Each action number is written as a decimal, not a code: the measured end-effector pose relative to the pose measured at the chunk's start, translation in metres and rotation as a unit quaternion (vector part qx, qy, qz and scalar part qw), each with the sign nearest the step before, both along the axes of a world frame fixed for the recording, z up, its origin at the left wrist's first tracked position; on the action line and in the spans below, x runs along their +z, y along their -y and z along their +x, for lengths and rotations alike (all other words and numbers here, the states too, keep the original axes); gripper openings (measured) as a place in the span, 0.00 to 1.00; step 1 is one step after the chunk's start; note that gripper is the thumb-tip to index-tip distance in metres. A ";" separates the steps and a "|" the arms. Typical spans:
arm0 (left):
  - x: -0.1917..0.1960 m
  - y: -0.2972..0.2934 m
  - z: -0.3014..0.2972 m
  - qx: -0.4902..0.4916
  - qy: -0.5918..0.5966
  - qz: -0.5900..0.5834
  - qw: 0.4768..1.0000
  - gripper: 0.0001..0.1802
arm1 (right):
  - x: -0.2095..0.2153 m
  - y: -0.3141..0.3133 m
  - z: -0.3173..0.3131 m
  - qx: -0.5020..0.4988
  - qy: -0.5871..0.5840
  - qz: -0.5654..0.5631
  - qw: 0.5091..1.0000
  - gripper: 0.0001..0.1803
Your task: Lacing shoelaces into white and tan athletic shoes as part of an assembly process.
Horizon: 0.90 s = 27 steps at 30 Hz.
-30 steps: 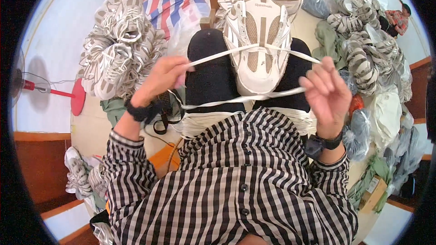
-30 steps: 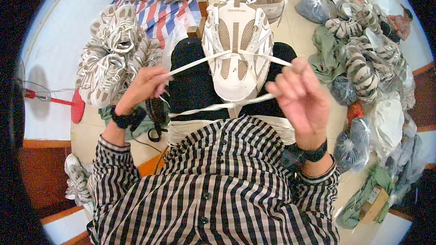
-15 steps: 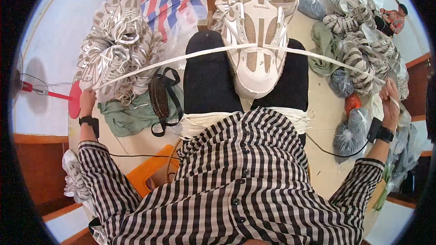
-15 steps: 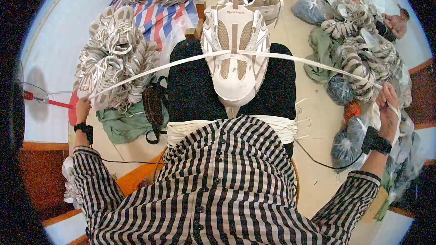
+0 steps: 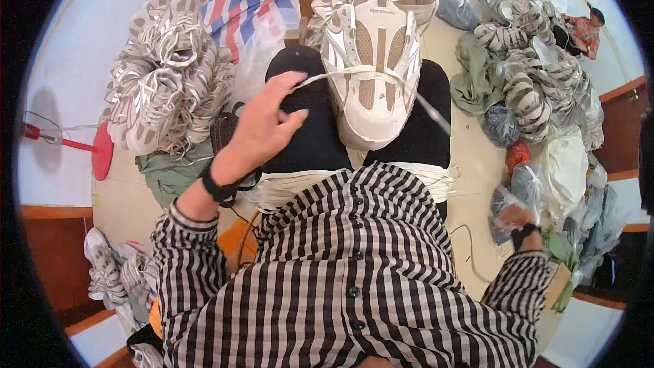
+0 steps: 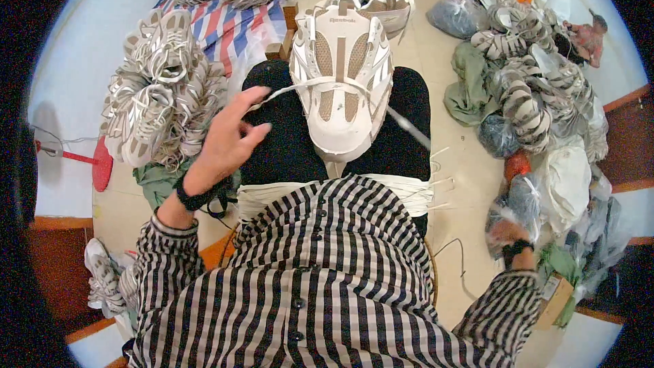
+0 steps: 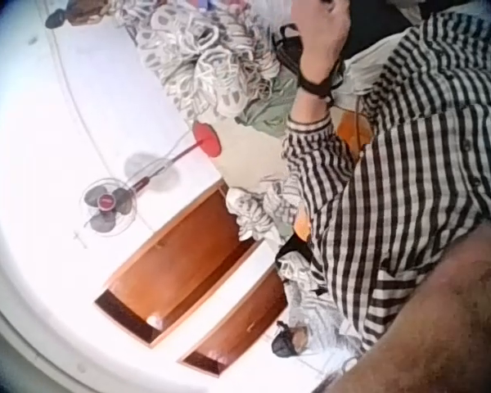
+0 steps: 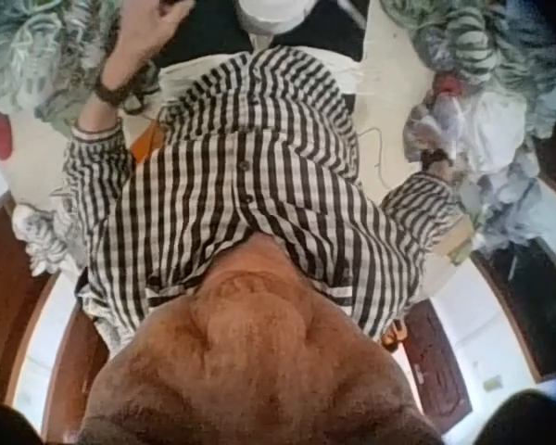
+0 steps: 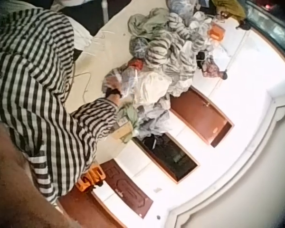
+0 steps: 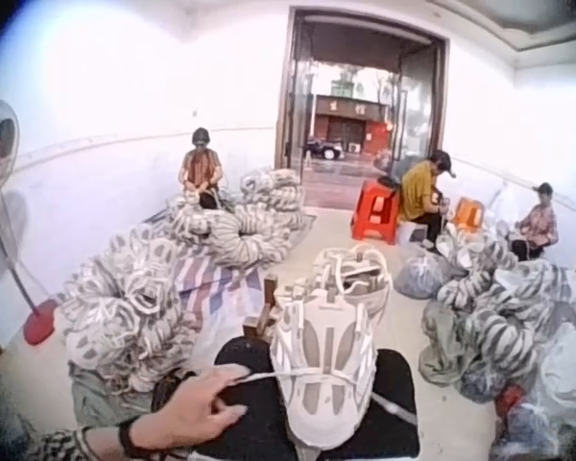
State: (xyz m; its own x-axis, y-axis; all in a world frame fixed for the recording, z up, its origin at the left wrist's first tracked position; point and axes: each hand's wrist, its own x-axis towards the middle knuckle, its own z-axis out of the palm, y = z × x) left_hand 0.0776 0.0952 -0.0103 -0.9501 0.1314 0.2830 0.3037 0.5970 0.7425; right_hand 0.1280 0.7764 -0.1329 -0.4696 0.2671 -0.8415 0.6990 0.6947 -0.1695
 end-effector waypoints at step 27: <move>0.023 0.066 -0.007 -0.013 0.217 0.106 0.970 0.08 | 0.149 0.344 -0.073 0.267 -0.535 -0.214 0.773 0.10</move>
